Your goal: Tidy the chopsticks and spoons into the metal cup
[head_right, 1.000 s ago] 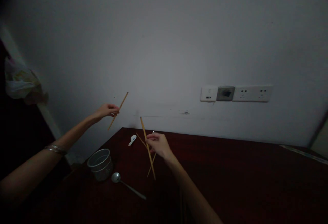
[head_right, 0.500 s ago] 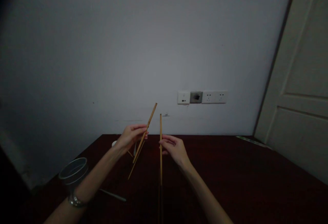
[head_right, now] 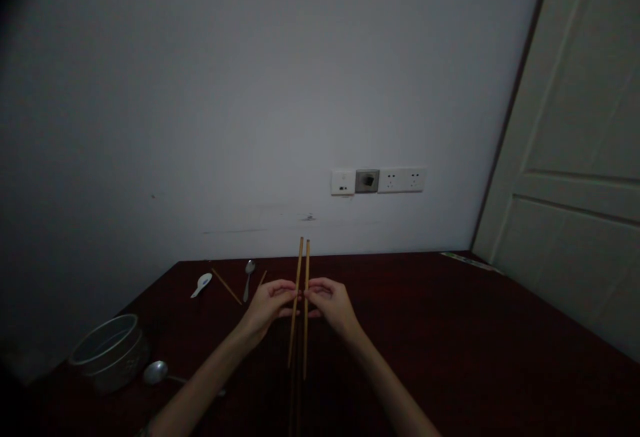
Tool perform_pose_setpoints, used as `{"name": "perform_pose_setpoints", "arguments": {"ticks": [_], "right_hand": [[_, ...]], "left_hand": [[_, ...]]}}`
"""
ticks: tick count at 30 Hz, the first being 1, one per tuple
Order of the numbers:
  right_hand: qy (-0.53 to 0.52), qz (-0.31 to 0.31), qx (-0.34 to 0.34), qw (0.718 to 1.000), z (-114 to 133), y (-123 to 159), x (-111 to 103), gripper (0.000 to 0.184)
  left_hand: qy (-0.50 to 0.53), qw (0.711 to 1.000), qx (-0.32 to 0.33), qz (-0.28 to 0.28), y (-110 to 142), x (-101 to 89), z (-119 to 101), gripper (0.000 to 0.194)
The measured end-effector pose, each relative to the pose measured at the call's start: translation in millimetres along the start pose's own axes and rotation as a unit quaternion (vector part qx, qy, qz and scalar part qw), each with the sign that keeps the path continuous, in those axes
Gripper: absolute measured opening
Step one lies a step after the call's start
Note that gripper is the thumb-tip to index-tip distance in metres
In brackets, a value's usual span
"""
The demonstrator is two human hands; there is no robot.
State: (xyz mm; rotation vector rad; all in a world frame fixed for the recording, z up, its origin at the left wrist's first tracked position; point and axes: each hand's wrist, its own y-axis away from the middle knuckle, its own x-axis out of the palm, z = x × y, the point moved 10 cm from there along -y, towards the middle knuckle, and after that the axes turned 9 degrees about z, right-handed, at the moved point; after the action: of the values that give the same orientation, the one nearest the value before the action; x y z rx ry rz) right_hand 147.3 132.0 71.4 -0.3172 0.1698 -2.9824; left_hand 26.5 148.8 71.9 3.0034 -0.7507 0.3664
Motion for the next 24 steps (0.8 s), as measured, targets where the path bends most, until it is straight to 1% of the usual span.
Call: {"name": "perform_pose_setpoints", "arguments": {"ticks": [3,6,13,19,24], "right_hand": [[-0.013,0.002,0.005,1.000,-7.6,-3.7,-3.1,0.040],[-0.015,-0.004,0.007,1.000,-12.2,-5.8,-7.6,0.040],[0.018,-0.026,0.020,0.999,-15.3,-7.2,-15.6,0.037],[0.034,-0.017,0.042,0.998,-16.3,-6.6,-15.9,0.037],[0.053,0.001,0.050,0.997,-13.9,-7.0,-14.8,0.038]], "left_hand": [[-0.006,1.000,-0.013,-0.003,-2.2,1.8,7.3,0.025],[-0.014,1.000,-0.022,0.007,-3.3,6.1,13.4,0.025],[-0.044,0.998,-0.048,0.002,-3.4,8.1,25.3,0.023],[-0.045,0.998,-0.049,-0.002,-3.1,8.3,27.8,0.023],[-0.040,0.999,-0.033,0.001,-3.0,9.8,24.8,0.024]]}}
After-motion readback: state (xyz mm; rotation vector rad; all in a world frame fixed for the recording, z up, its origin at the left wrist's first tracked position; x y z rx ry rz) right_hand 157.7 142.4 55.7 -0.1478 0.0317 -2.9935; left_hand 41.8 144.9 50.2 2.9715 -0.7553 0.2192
